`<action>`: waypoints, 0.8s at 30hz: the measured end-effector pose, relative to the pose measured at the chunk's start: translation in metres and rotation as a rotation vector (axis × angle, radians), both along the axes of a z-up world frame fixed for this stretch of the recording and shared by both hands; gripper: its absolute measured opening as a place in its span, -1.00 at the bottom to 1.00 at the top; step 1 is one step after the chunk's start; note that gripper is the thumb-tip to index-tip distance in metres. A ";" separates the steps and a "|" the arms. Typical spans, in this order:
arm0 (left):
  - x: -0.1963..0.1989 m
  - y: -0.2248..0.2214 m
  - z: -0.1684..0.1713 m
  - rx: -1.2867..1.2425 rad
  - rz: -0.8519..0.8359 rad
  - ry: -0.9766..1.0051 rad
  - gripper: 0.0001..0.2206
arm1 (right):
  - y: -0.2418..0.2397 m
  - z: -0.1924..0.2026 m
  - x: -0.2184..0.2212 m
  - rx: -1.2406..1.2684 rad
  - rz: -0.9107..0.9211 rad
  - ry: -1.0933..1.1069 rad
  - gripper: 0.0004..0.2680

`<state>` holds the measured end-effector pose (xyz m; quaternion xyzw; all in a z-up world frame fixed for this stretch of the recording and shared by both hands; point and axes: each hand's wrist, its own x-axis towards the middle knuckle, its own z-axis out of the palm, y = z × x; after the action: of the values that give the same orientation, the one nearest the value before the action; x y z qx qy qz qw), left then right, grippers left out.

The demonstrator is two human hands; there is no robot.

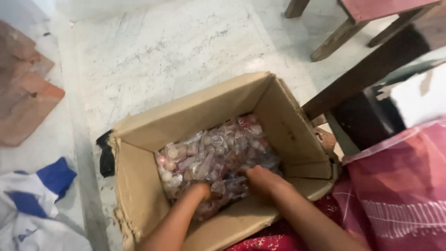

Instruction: Packaging small wax candles into zip-lock bags and organizing them into a cardboard box.

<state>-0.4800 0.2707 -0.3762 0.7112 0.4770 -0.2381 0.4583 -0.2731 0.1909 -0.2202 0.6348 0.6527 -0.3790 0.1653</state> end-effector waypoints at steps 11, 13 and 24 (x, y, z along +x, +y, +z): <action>-0.021 -0.035 -0.049 0.378 -0.145 0.125 -0.62 | -0.012 -0.024 0.005 0.158 -0.045 0.068 -0.71; -0.021 -0.046 -0.127 0.122 0.024 -0.253 -0.58 | -0.015 -0.038 0.006 0.154 0.070 0.023 -0.78; -0.017 -0.024 0.010 0.108 -0.325 -0.243 -0.58 | -0.013 0.053 -0.002 0.667 -0.111 0.306 -0.66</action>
<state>-0.4969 0.2471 -0.3663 0.8256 0.3094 -0.1957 0.4294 -0.2747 0.1778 -0.1671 0.6243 0.7220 -0.2442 -0.1710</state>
